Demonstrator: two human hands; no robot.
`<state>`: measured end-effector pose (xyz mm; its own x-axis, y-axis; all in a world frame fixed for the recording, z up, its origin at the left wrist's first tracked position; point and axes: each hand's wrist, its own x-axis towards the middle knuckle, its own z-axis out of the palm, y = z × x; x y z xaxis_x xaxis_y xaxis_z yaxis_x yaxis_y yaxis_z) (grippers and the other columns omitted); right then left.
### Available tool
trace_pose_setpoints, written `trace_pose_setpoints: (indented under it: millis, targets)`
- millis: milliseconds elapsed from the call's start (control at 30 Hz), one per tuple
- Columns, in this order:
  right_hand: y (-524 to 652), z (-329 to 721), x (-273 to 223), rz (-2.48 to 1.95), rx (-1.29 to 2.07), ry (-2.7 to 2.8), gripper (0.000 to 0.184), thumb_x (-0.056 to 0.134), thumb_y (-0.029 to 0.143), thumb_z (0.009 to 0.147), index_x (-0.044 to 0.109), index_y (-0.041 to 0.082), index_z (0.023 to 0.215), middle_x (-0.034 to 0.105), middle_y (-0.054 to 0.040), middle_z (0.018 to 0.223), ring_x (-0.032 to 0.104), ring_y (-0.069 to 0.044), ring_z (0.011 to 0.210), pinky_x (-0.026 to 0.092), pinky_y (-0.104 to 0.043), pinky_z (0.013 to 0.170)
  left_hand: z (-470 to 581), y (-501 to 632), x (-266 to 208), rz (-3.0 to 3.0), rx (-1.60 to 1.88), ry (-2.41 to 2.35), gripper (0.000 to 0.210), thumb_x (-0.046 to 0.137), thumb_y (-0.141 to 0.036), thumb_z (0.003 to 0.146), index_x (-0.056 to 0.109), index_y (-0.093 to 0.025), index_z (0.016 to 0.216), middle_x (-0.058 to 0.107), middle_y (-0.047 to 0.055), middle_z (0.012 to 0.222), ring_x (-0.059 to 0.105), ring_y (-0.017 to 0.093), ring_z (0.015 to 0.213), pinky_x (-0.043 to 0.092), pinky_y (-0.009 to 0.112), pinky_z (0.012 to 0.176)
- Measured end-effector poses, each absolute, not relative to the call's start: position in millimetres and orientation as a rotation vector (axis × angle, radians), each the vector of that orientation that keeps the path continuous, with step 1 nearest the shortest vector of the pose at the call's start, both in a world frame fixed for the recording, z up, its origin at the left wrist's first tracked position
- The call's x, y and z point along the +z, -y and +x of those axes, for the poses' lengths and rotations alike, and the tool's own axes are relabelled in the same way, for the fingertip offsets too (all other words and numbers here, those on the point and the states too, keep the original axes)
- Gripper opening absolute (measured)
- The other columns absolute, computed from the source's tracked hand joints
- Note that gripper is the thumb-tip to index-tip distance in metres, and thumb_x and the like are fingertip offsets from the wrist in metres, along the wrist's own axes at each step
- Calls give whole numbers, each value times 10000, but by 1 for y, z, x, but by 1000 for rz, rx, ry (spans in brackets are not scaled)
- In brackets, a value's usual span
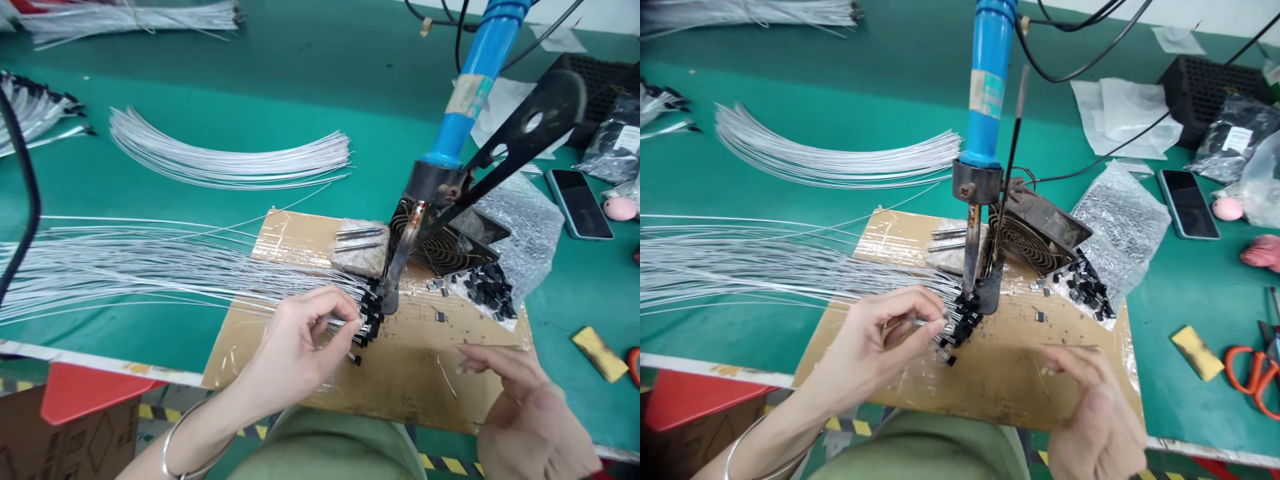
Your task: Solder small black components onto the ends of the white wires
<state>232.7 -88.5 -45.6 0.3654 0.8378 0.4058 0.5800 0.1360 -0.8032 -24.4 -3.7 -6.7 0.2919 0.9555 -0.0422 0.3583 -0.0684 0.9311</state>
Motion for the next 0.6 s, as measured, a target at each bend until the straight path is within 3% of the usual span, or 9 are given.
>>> trace_pose_setpoints:
  millis: [67,200,400,600]
  targets:
    - [82,213,-40,-1585,356,1386,332,523,271,1099,829,240,974,745,-36,866,699,-182,773,526,-317,688,-22,2,-8,1595,754,-1286,192,633,-209,932,683,-191,747,742,38,800,586,145,640,373,265,532]
    - [66,179,-32,-1566,589,1461,228,602,208,1080,824,249,1117,748,0,905,683,-113,700,543,-220,639,-15,-2,-9,1507,689,-1377,179,612,-279,898,694,-192,765,779,60,815,605,169,635,379,286,537]
    - [46,155,-32,-1405,490,1564,239,610,75,1031,798,132,1167,790,-60,956,741,-137,826,613,-223,803,-5,-7,-4,1444,746,-1385,180,601,-293,873,703,-194,763,785,69,796,666,197,688,435,284,552]
    - [46,153,-32,-1383,470,1536,297,615,25,1010,778,140,1230,773,-46,929,728,-125,797,620,-218,794,-2,-10,-1,1388,842,-1354,173,633,-276,880,729,-190,764,816,91,827,716,221,763,412,269,526]
